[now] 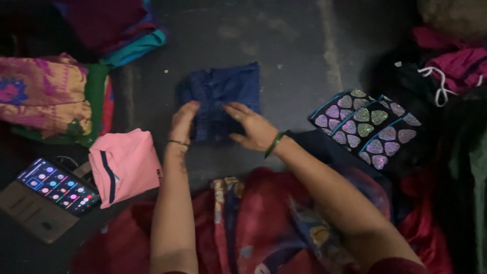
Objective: The person folds a shirt, a pair of jeans, and another pair of trousers by hand on the floor and places them to the side.
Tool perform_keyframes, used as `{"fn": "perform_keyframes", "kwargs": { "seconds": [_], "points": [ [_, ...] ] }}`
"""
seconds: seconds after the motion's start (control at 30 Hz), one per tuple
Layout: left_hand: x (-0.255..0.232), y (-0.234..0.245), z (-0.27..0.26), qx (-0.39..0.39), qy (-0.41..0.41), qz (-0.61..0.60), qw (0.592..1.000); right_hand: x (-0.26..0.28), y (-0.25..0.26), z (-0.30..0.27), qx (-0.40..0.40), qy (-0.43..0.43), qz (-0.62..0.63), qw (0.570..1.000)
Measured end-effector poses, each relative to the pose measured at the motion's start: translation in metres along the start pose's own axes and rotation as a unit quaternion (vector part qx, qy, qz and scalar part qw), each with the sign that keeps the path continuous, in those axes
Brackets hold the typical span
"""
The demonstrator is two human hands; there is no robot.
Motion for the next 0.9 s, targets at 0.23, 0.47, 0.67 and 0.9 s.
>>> {"fn": "perform_keyframes", "kwargs": {
  "seconds": [0.23, 0.47, 0.67, 0.9],
  "points": [
    [-0.041, -0.021, -0.026, 0.07, -0.16, 0.062, 0.983, -0.037, -0.017, -0.012, 0.03, -0.072, -0.234, 0.969],
    [-0.046, 0.022, -0.039, -0.182, -0.112, 0.466, 0.859, -0.037, -0.069, 0.001, 0.197, -0.049, -0.348, 0.915],
    [-0.064, 0.006, -0.056, -0.169, -0.081, 0.52, 0.833, -0.045, -0.069, -0.002, 0.207, -0.096, -0.311, 0.923],
    [-0.006, 0.009, -0.066, -0.082, 0.017, 0.349, 0.933, -0.057, -0.049, -0.007, 0.096, -0.063, -0.246, 0.962]
  ]
}}
Point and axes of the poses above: each hand's wrist, its own z-axis towards the middle knuckle, its own y-axis out of the back of the hand, x = y × z, the point moved 7 cm from there along z, towards the middle knuckle, and after that the axes turned 1 degree about z, right-handed, at the moved point
